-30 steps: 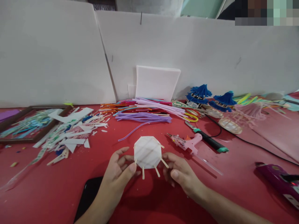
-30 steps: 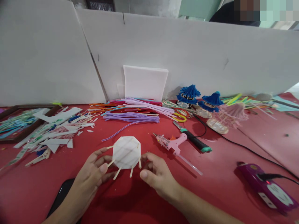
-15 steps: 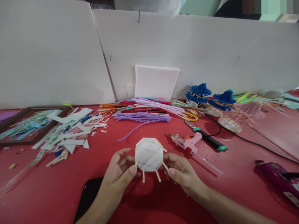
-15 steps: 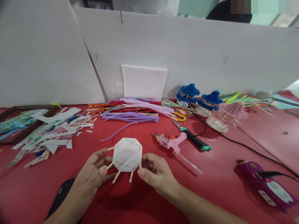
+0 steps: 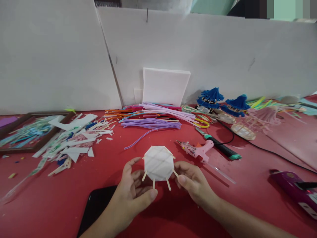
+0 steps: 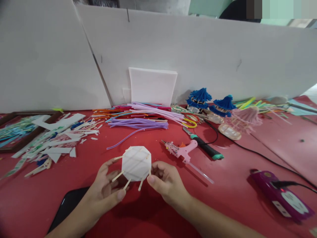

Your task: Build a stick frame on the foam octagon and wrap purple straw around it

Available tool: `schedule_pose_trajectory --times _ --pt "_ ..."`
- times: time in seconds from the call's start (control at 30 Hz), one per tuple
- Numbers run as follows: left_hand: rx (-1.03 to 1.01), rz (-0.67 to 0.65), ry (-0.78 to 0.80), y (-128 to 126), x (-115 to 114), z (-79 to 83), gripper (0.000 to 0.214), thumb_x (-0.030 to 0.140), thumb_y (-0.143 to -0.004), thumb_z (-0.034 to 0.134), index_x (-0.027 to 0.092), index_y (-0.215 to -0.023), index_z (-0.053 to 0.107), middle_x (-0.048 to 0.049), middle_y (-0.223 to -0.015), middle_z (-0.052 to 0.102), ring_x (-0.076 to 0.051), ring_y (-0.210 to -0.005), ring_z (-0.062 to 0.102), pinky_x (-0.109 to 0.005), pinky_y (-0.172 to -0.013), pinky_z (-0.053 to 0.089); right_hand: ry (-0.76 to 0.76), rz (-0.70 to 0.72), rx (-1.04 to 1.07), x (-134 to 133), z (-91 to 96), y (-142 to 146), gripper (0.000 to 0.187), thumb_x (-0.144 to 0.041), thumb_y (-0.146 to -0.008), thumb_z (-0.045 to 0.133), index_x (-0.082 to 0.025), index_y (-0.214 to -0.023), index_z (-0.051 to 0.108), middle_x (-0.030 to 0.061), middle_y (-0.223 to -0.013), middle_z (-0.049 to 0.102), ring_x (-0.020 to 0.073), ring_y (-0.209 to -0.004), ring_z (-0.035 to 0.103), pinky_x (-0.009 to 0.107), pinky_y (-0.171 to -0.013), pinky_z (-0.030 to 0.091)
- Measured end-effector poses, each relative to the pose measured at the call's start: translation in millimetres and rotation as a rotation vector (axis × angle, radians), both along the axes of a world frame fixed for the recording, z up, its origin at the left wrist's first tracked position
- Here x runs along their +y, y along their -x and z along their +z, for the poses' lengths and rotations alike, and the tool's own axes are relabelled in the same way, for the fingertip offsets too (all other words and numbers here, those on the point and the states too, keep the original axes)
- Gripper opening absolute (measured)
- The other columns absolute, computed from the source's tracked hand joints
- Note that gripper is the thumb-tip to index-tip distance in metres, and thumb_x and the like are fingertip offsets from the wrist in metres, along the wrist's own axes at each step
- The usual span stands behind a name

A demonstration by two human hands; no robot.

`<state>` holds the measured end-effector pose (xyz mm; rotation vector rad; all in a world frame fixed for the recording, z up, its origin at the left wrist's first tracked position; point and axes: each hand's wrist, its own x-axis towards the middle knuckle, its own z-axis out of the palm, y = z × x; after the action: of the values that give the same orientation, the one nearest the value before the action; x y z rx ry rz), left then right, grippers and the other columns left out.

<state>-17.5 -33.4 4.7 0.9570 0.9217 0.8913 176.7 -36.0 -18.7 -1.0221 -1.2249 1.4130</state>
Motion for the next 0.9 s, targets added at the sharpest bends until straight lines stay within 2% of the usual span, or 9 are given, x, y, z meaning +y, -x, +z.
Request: schedule_pose_trajectory --times 0.17,0.27,0.4,0.57,0.67,0.77,0.9 --pt "-0.015 0.061 -0.031 0 1 -0.7 0.076 0.031 -0.066 0.075 0.026 -0.122 0.024 -0.0079 -0.099 0.060 -0.025 -0.094 0.060 -0.045 -0.088 0.042 0.031 0.113 0.031 -1 -7.7 -1 0.065 -0.063 -0.060 0.069 -0.017 -0.103 0.055 -0.0025 -0.064 0.049 0.0083 -0.050 0.036 0.020 -0.045 0.025" --pt "-0.006 0.065 -0.051 -2 1 2.1 0.074 0.026 -0.066 0.076 0.025 -0.121 0.025 -0.0089 -0.102 0.060 -0.025 -0.096 0.060 -0.045 -0.089 0.042 0.032 0.155 -0.042 -1 -5.3 1 0.061 -0.058 -0.060 0.072 -0.015 -0.100 0.058 -0.0026 -0.064 0.046 0.0079 -0.052 0.035 0.020 -0.046 0.025" --pt "0.005 0.066 -0.052 -2 0 3.0 0.080 0.023 -0.064 0.077 0.025 -0.122 0.023 -0.0090 -0.103 0.061 -0.025 -0.096 0.060 -0.044 -0.089 0.041 0.040 0.146 -0.051 -3 0.8 3 0.051 -0.053 -0.067 0.070 -0.015 -0.099 0.061 -0.0029 -0.062 0.044 0.0078 -0.052 0.032 0.021 -0.046 0.024" --pt "0.015 0.043 -0.036 -2 0 3.8 0.081 0.025 -0.063 0.078 0.026 -0.122 0.023 -0.0087 -0.104 0.061 -0.026 -0.099 0.061 -0.045 -0.091 0.040 0.047 0.125 -0.053 -5 2.3 4 0.049 -0.051 -0.067 0.071 -0.016 -0.099 0.061 -0.0020 -0.066 0.047 0.0078 -0.053 0.033 0.021 -0.046 0.025" --pt "-0.014 0.027 -0.015 -1 -1 3.9 0.085 0.029 -0.060 0.081 0.027 -0.123 0.023 -0.0118 -0.114 0.058 -0.029 -0.107 0.058 -0.047 -0.097 0.037 0.019 0.080 -0.064 -4 0.6 5 0.044 -0.051 -0.068 0.070 -0.016 -0.092 0.061 -0.0011 -0.068 0.048 0.0083 -0.054 0.034 0.022 -0.048 0.028" --pt "-0.073 0.062 -0.036 1 0 -1.6 0.087 0.040 -0.060 0.080 0.028 -0.125 0.025 -0.0158 -0.126 0.052 -0.033 -0.114 0.053 -0.050 -0.097 0.037 0.031 0.043 -0.099 -4 -2.3 5 0.042 -0.053 -0.066 0.070 -0.016 -0.083 0.058 -0.0021 -0.064 0.047 0.0089 -0.054 0.036 0.022 -0.049 0.029" --pt "-0.105 0.098 -0.066 6 6 -12.0 0.076 0.048 -0.065 0.073 0.029 -0.125 0.029 -0.0147 -0.122 0.056 -0.033 -0.113 0.054 -0.050 -0.095 0.039 0.048 0.022 -0.155 -5 -3.7 4 0.043 -0.054 -0.065 0.070 -0.017 -0.080 0.056 -0.0029 -0.061 0.046 0.0089 -0.052 0.036 0.022 -0.048 0.030"
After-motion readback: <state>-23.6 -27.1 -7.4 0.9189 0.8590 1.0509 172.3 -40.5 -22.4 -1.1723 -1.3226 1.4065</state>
